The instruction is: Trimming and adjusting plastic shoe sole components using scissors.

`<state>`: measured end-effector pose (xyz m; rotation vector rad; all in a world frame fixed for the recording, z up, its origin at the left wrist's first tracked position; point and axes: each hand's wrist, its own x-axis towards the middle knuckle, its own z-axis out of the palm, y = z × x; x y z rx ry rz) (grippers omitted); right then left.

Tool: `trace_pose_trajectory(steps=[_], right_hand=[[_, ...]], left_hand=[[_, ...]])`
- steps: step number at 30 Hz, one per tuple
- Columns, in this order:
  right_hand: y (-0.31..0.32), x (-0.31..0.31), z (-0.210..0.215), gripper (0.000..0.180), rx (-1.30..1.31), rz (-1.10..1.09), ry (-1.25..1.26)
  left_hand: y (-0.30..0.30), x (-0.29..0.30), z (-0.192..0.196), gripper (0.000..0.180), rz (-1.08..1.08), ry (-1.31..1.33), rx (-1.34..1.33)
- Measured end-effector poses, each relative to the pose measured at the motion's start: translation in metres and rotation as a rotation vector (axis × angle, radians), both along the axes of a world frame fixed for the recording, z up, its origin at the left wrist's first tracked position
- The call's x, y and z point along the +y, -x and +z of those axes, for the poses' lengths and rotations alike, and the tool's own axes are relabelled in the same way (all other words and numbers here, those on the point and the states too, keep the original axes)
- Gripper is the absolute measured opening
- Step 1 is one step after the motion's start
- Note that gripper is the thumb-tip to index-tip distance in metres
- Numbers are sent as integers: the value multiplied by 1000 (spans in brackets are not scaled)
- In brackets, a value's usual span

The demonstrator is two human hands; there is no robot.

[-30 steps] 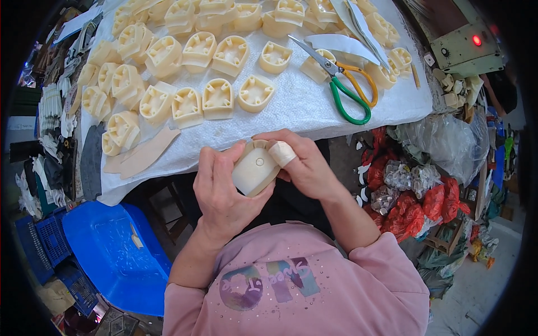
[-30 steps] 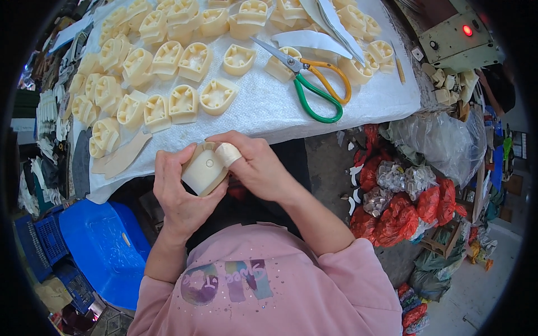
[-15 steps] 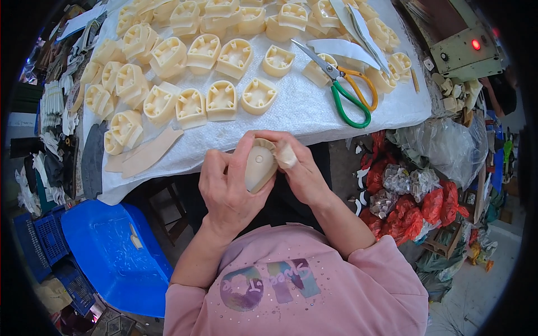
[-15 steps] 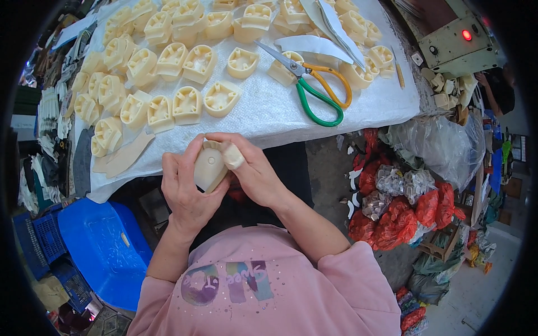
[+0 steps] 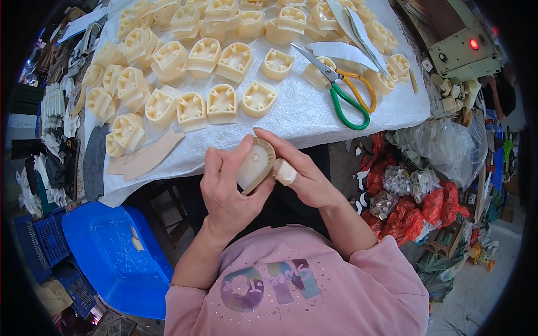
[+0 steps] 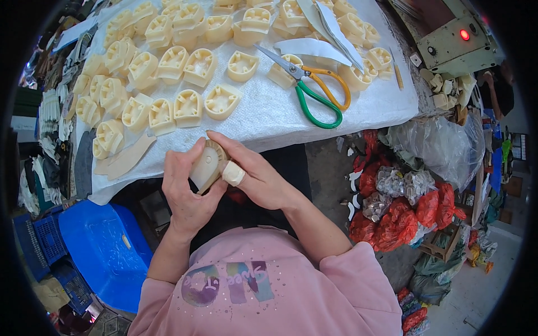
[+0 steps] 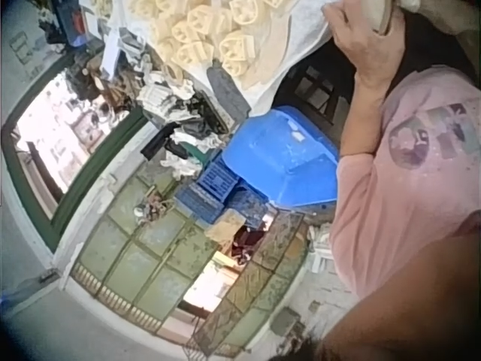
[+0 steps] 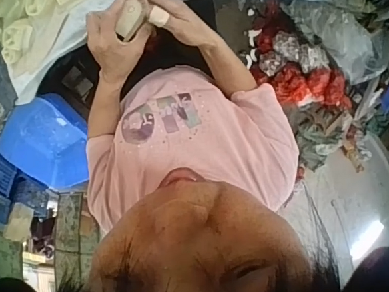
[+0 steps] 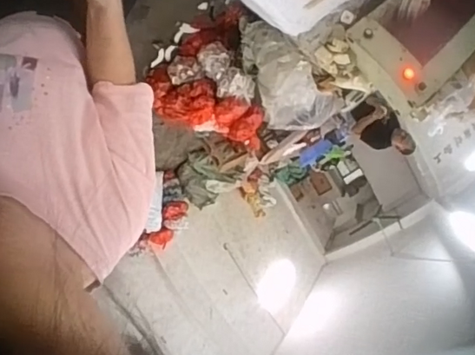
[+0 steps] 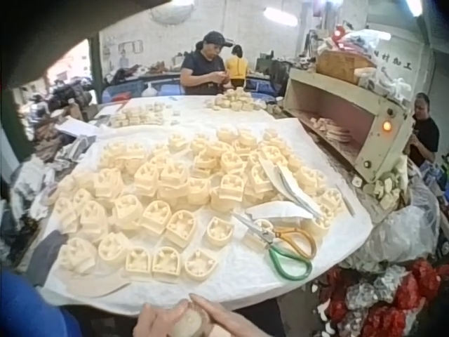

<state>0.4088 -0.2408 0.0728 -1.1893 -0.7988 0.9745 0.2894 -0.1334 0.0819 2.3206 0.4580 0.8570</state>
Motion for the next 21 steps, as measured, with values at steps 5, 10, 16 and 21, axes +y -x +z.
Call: trace_pose_trajectory(steps=[5, 10, 16, 21], right_hand=[[-8, -4, 11, 35, -536, -19, -1], [-34, -15, 13, 33, -698, -396, -134], [-105, -48, 0, 40, -1377, -681, 420], [-110, -39, 8, 54, -1355, -543, 589]], left_hand=[[3, 5, 3, 76, -314, 579, 102], [8, 13, -4, 72, -460, 1712, -460], [17, 23, -20, 83, -561, 1872, -606], [19, 24, -12, 88, -459, 1744, -465]])
